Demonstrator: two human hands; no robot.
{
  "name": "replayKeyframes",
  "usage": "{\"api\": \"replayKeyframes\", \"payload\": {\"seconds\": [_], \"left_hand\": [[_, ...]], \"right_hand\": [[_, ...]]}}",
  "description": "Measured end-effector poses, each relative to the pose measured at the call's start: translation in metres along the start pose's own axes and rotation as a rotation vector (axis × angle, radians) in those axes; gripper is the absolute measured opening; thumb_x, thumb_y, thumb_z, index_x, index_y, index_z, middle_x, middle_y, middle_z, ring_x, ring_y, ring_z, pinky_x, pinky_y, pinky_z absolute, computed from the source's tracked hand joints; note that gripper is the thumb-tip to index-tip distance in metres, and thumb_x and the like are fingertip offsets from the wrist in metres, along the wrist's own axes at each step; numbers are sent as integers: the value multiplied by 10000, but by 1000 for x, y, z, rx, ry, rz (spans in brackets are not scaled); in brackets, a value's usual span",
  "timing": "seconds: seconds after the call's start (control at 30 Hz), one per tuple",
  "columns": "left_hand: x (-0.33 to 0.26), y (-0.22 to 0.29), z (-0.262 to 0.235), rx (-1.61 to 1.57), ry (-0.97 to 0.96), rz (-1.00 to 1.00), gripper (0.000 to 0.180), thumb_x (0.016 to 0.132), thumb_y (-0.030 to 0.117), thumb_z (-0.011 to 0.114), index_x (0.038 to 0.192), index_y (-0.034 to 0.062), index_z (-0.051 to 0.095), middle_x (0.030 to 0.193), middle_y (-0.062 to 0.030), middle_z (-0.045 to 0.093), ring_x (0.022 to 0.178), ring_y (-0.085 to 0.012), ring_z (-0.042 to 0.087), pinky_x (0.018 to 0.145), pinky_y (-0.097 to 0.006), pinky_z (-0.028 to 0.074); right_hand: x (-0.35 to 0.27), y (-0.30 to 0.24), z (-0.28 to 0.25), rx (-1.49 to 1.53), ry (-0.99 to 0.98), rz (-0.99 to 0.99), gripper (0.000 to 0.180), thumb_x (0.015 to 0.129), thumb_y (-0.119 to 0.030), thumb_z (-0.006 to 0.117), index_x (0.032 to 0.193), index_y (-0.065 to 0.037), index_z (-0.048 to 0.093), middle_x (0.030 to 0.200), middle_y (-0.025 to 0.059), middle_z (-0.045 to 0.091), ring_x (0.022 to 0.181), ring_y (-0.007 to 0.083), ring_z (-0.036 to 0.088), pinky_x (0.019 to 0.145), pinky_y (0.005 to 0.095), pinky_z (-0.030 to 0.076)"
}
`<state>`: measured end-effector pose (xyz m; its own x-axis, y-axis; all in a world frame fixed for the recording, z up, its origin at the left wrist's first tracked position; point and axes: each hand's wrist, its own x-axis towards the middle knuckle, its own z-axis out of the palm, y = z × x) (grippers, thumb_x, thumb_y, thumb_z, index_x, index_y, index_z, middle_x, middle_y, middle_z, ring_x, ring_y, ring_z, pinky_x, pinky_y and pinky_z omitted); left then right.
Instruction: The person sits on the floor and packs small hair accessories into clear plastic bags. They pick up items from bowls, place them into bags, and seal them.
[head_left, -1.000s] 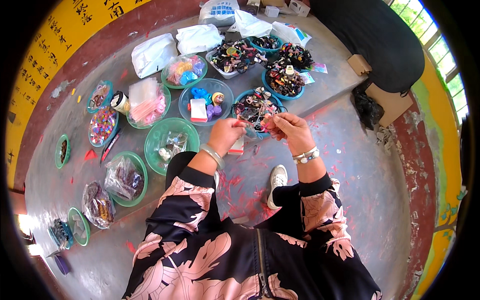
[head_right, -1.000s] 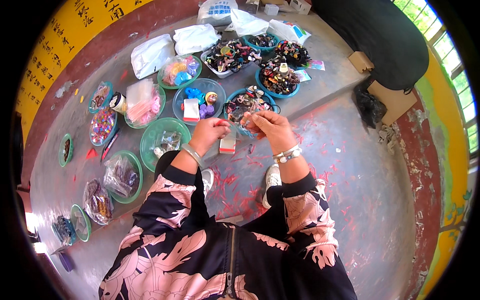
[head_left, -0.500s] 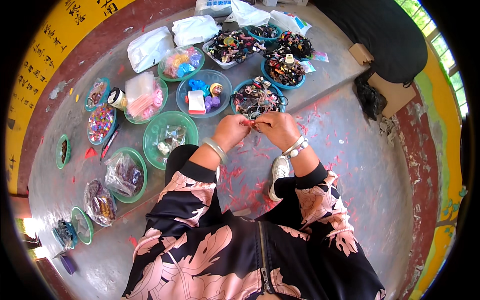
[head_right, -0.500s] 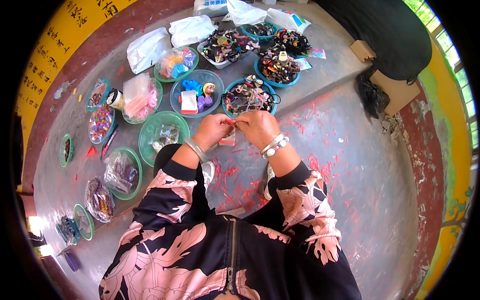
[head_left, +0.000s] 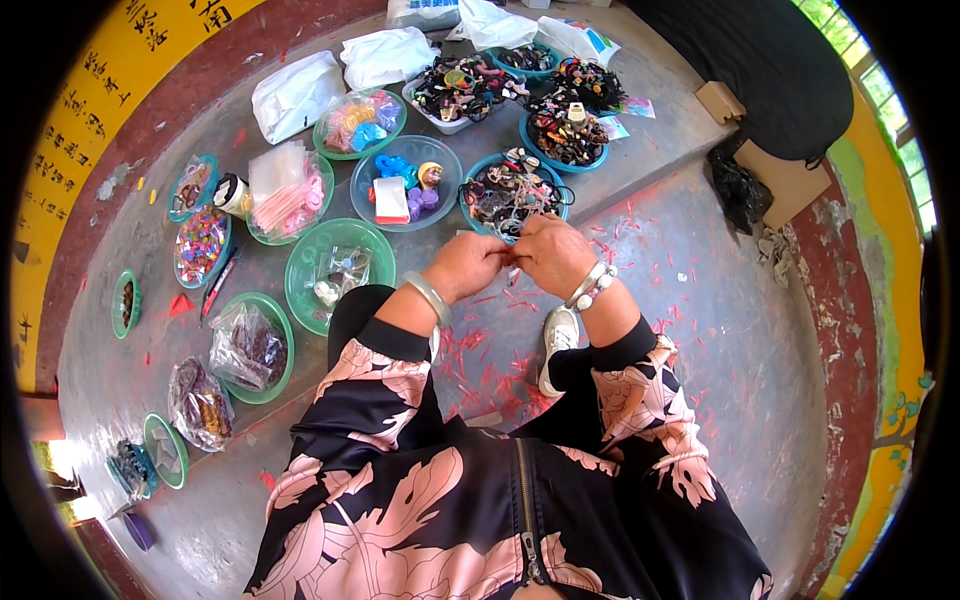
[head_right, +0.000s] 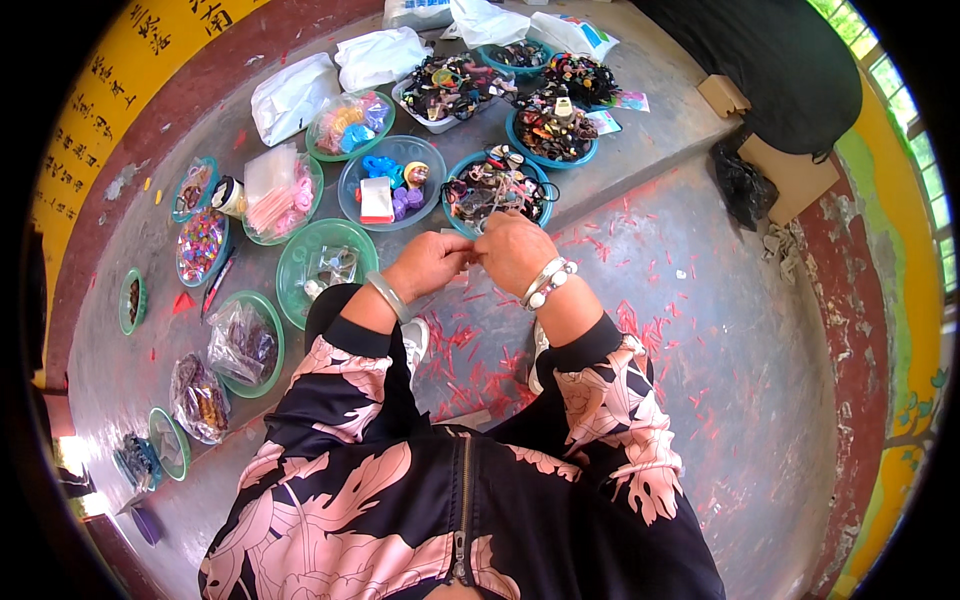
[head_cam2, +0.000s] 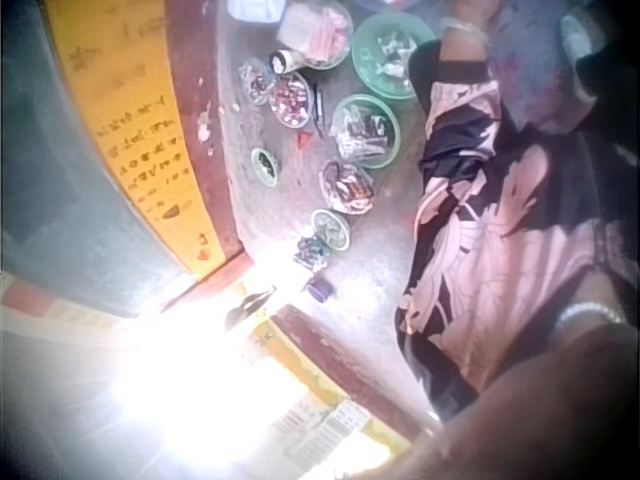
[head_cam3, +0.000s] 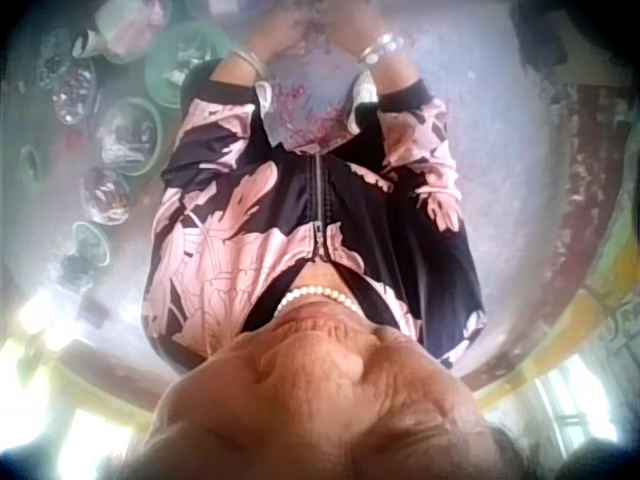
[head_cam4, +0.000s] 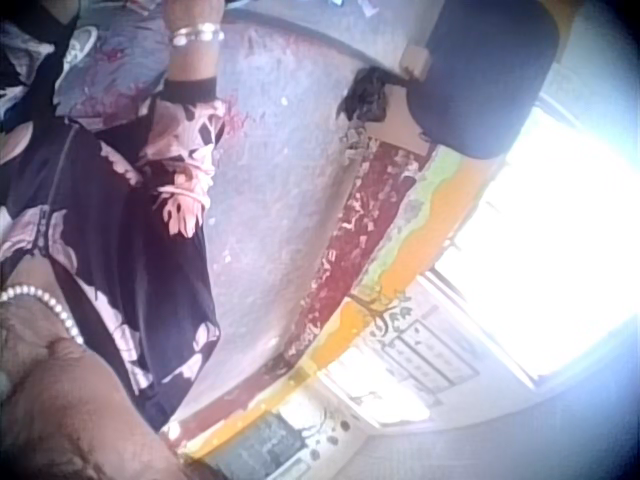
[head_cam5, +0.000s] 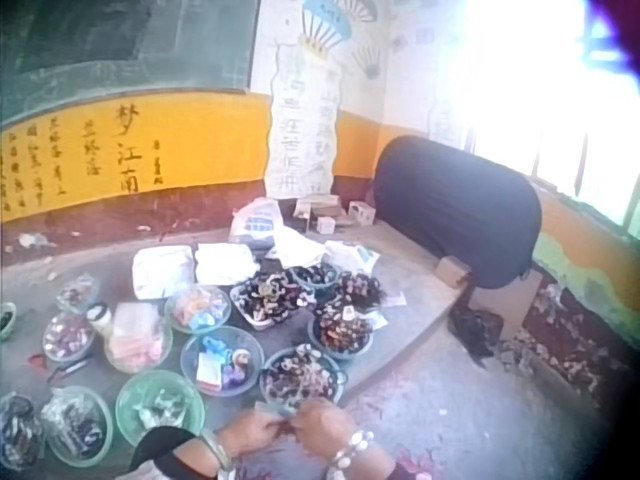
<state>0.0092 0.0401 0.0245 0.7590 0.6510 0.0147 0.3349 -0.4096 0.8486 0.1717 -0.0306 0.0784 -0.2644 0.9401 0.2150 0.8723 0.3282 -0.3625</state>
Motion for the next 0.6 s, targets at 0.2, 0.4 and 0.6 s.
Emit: {"api": "replayKeyframes", "payload": {"seconds": [0.2, 0.4, 0.6], "left_hand": [[-1, 20, -6, -520, -78, -304, 225, 884, 158, 489, 1022, 34, 617, 882, -61, 635, 714, -145, 611, 672, -293, 544], [-1, 17, -11, -817, -73, -362, 246, 902, 152, 451, 1058, -4, 560, 895, -85, 635, 812, -170, 635, 704, -281, 536], [-1, 20, -17, -1035, -101, -297, 242, 908, 163, 458, 1052, -8, 550, 959, -113, 627, 865, -206, 634, 763, -295, 521]], "right_hand": [[1, -2, -3, 56, 57, -17, 113, 669, -70, 610, 781, -59, 626, 787, 108, 554, 800, 309, 545, 706, 395, 453], [5, -12, -14, 319, 98, 139, 294, 662, -1, 604, 949, -49, 563, 942, 131, 567, 896, 331, 563, 755, 375, 467], [4, -4, -30, 402, 262, 167, 409, 674, -80, 684, 1064, -75, 564, 1066, 103, 577, 960, 271, 573, 767, 341, 468]]}}
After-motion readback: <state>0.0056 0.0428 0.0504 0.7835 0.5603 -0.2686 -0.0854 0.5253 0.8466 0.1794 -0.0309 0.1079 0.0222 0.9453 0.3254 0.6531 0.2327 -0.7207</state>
